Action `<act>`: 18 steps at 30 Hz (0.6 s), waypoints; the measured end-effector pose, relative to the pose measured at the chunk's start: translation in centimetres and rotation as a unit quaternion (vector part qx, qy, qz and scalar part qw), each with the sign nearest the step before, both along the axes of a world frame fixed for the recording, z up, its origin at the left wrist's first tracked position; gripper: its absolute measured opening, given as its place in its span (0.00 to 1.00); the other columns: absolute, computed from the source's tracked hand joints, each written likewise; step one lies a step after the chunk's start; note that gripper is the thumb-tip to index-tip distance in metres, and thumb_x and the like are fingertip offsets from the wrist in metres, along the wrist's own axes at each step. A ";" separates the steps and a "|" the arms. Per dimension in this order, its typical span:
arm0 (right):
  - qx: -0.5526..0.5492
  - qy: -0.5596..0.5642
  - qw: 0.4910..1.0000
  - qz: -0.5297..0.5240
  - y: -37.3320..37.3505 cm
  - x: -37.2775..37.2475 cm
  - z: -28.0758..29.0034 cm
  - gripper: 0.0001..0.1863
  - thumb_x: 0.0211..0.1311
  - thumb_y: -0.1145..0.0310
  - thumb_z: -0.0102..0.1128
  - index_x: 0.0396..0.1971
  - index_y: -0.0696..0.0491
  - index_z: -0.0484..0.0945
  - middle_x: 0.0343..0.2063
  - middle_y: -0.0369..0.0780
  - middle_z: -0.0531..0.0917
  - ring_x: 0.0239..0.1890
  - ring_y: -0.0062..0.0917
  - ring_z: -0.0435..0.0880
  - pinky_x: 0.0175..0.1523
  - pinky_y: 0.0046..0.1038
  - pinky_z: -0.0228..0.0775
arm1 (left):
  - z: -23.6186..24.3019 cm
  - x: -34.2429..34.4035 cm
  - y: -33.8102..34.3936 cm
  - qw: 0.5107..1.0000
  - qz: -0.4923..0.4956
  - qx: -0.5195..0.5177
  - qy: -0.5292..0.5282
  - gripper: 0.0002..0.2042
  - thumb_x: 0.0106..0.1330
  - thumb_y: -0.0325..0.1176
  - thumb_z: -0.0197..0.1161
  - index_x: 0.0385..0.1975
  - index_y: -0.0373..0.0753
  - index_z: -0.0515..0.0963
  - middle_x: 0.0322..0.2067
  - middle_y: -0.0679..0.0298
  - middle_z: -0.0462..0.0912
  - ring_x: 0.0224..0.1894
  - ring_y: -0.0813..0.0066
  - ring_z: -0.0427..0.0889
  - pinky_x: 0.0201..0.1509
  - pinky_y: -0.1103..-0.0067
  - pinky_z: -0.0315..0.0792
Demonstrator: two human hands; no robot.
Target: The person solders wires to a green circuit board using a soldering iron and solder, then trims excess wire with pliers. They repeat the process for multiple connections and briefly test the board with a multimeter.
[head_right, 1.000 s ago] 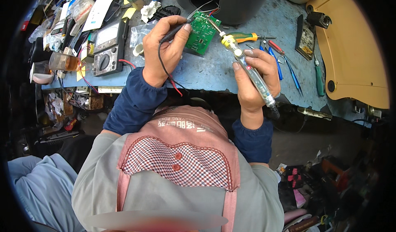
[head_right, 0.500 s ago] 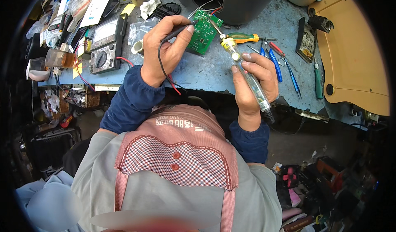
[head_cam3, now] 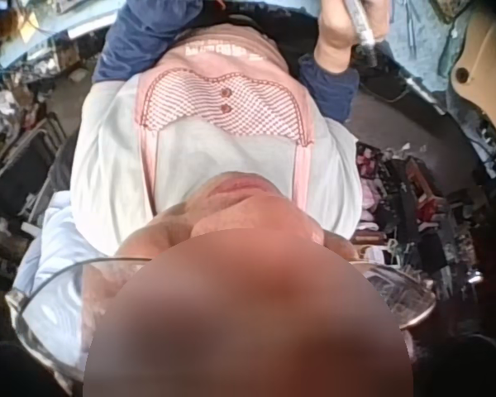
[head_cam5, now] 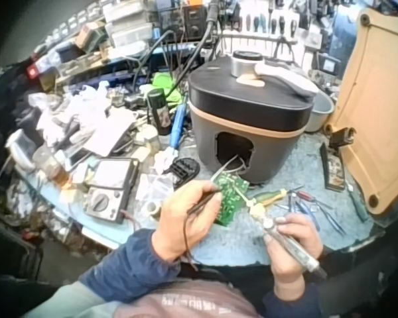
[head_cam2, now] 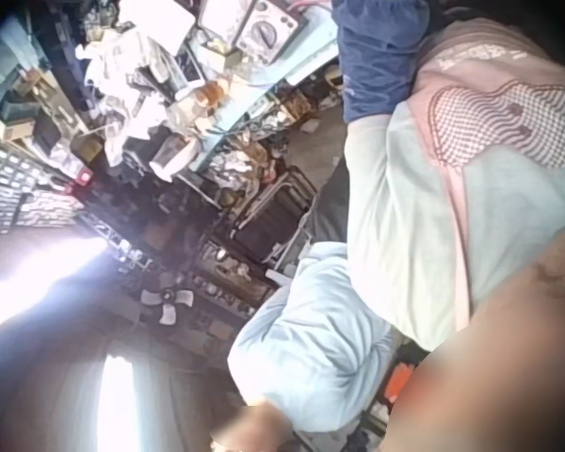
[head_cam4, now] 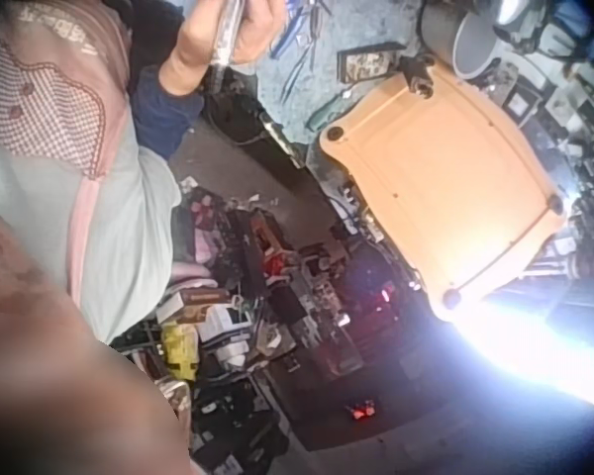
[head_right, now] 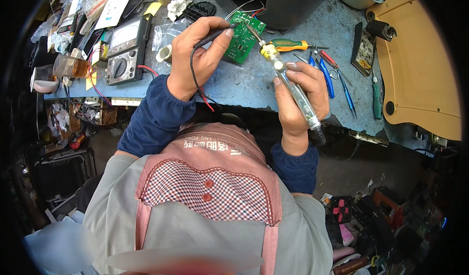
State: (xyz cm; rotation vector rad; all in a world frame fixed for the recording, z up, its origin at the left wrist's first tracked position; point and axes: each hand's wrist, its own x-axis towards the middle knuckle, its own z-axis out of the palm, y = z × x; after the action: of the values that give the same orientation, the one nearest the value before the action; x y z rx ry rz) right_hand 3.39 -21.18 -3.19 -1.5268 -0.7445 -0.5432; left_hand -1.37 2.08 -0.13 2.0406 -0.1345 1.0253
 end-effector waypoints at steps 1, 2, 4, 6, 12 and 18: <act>0.010 0.000 1.000 -0.006 0.1 0.0 -0.1 0.18 0.50 0.86 0.78 0.41 0.58 0.84 0.44 0.48 0.89 0.44 0.33 0.91 0.50 0.31 0.84 | 0.0 0.0 0.0 1.000 -0.001 -0.002 0.002 0.07 0.71 0.26 0.73 0.43 0.31 0.85 0.33 0.59 0.88 0.33 0.74 0.86 0.38 0.78 0.78; 0.019 0.000 1.000 -0.013 0.2 0.1 -0.1 0.18 0.51 0.85 0.79 0.42 0.58 0.84 0.45 0.48 0.89 0.44 0.33 0.90 0.51 0.31 0.84 | 0.1 0.0 -0.1 1.000 -0.002 -0.004 0.004 0.06 0.71 0.26 0.73 0.43 0.31 0.85 0.33 0.59 0.88 0.33 0.74 0.86 0.38 0.78 0.78; 0.034 0.020 0.999 -0.021 0.1 0.1 -0.5 0.19 0.54 0.83 0.80 0.45 0.61 0.82 0.46 0.50 0.88 0.45 0.33 0.89 0.52 0.31 0.83 | 0.1 0.0 -0.1 1.000 -0.004 -0.007 0.007 0.06 0.70 0.25 0.72 0.43 0.32 0.84 0.33 0.58 0.87 0.33 0.69 0.87 0.38 0.76 0.79; 0.063 0.051 0.997 -0.011 0.2 0.1 -0.7 0.19 0.55 0.82 0.81 0.45 0.61 0.82 0.46 0.49 0.88 0.45 0.32 0.89 0.52 0.31 0.82 | 0.2 0.0 -0.1 1.000 -0.004 -0.008 0.008 0.07 0.68 0.24 0.72 0.42 0.33 0.84 0.33 0.54 0.87 0.33 0.60 0.88 0.38 0.73 0.80; 0.089 0.083 0.993 -0.014 0.5 0.1 -0.9 0.19 0.57 0.81 0.82 0.46 0.62 0.82 0.46 0.49 0.88 0.45 0.30 0.88 0.53 0.29 0.82 | 0.2 0.0 -0.1 1.000 -0.007 -0.014 0.015 0.07 0.68 0.25 0.72 0.42 0.33 0.84 0.33 0.55 0.87 0.33 0.61 0.89 0.38 0.73 0.81; 0.117 0.096 0.988 0.007 0.7 0.3 -1.1 0.18 0.62 0.80 0.80 0.48 0.63 0.80 0.45 0.49 0.87 0.41 0.27 0.89 0.47 0.25 0.84 | 0.1 0.1 -0.1 1.000 -0.002 -0.006 0.008 0.07 0.68 0.25 0.72 0.42 0.33 0.84 0.33 0.54 0.87 0.33 0.61 0.89 0.38 0.73 0.81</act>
State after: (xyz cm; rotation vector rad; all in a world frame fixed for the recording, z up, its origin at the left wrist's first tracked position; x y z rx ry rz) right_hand 3.67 -20.52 -4.25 -1.3321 -0.5223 -0.4494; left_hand -1.30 2.01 -0.05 2.0363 -0.1232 1.0045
